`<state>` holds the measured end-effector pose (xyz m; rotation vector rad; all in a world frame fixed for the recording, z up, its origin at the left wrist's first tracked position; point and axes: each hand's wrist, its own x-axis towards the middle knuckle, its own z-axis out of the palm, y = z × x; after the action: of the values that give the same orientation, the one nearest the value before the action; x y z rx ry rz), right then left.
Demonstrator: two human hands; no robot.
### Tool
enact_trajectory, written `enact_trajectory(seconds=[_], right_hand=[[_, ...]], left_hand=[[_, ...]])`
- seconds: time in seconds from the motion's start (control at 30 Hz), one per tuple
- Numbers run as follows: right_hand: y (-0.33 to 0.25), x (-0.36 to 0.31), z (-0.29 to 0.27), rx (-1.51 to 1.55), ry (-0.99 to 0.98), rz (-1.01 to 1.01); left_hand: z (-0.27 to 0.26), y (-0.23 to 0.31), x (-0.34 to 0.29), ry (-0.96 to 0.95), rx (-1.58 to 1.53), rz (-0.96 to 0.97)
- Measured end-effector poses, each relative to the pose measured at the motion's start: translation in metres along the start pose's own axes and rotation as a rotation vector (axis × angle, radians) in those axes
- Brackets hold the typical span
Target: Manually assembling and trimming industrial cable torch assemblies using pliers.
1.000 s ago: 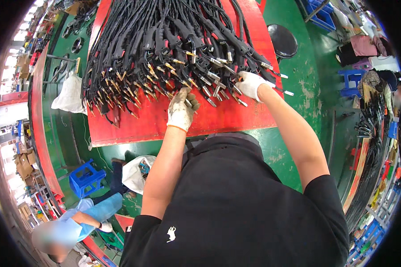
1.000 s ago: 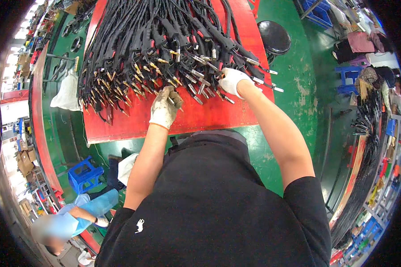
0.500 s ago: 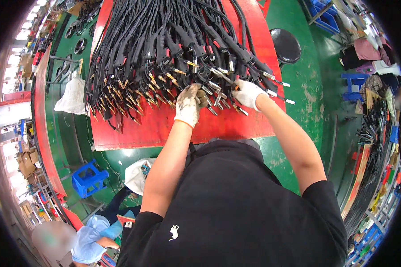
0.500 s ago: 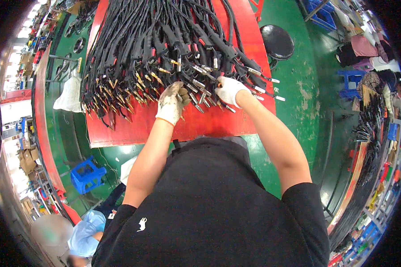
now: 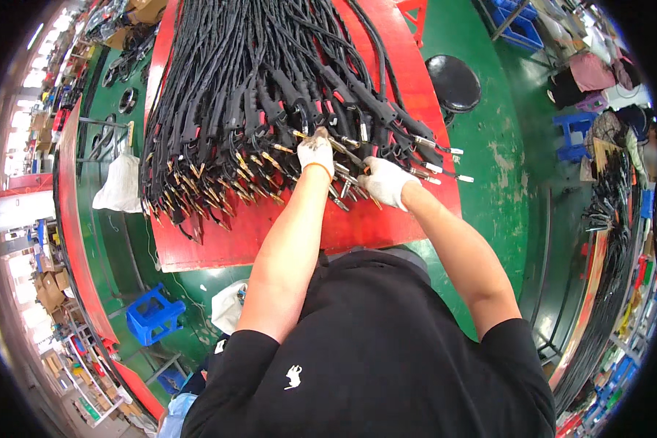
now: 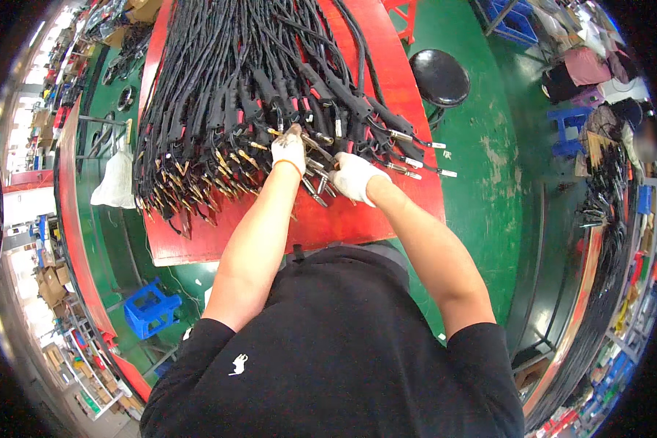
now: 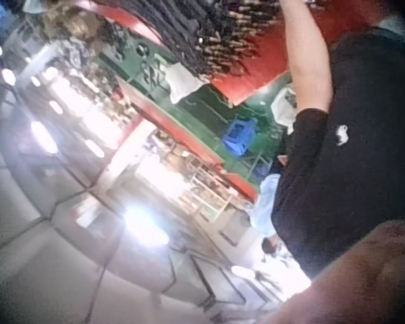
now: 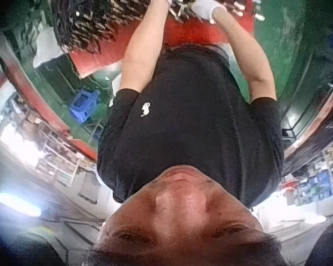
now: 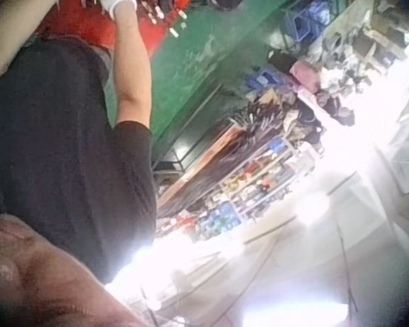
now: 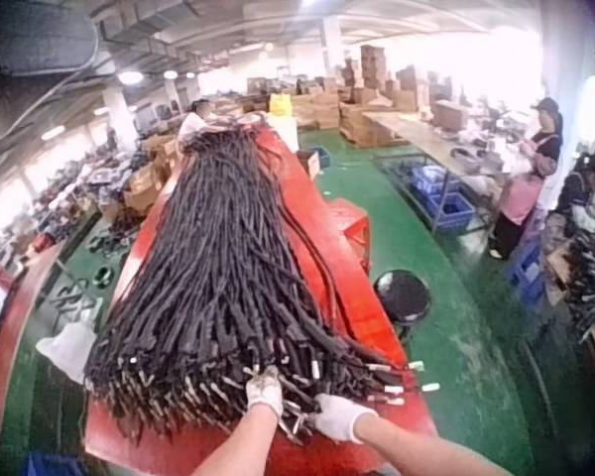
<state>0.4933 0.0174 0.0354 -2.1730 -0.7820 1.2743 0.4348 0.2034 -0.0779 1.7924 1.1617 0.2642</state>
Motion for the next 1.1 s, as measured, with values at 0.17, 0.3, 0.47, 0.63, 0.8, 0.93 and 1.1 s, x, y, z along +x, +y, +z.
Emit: enact_trajectory(seconds=[0.17, 0.3, 0.47, 0.63, 0.8, 0.93, 1.1], right_hand=[[0.014, -0.052, -0.016, 0.597, -0.36, 0.187], [0.023, -0.083, 0.006, 0.701, -0.368, 0.24], [0.026, -0.085, 0.026, 0.431, -0.082, 0.099], [0.013, -0.074, 0.046, 0.024, -0.081, -0.068], [0.003, -0.061, 0.002, -0.142, -0.03, -0.028], [0.006, -0.026, -0.023, -0.246, 0.082, 0.038], [-0.001, -0.001, -0.034, -0.453, -0.042, -0.041]], left_hand=[[-0.012, 0.016, -0.003, 0.097, -0.494, -0.224], [-0.024, -0.015, 0.003, 0.159, -0.229, -0.119], [-0.025, 0.028, -0.089, -0.034, -0.557, -0.363], [-0.034, 0.013, -0.12, -0.296, -0.66, -0.342], [-0.057, -0.006, -0.098, -0.043, -0.927, -0.376], [-0.065, -0.019, -0.107, -0.107, -1.014, -0.364], [-0.07, -0.037, -0.119, -0.149, -1.088, -0.378]])
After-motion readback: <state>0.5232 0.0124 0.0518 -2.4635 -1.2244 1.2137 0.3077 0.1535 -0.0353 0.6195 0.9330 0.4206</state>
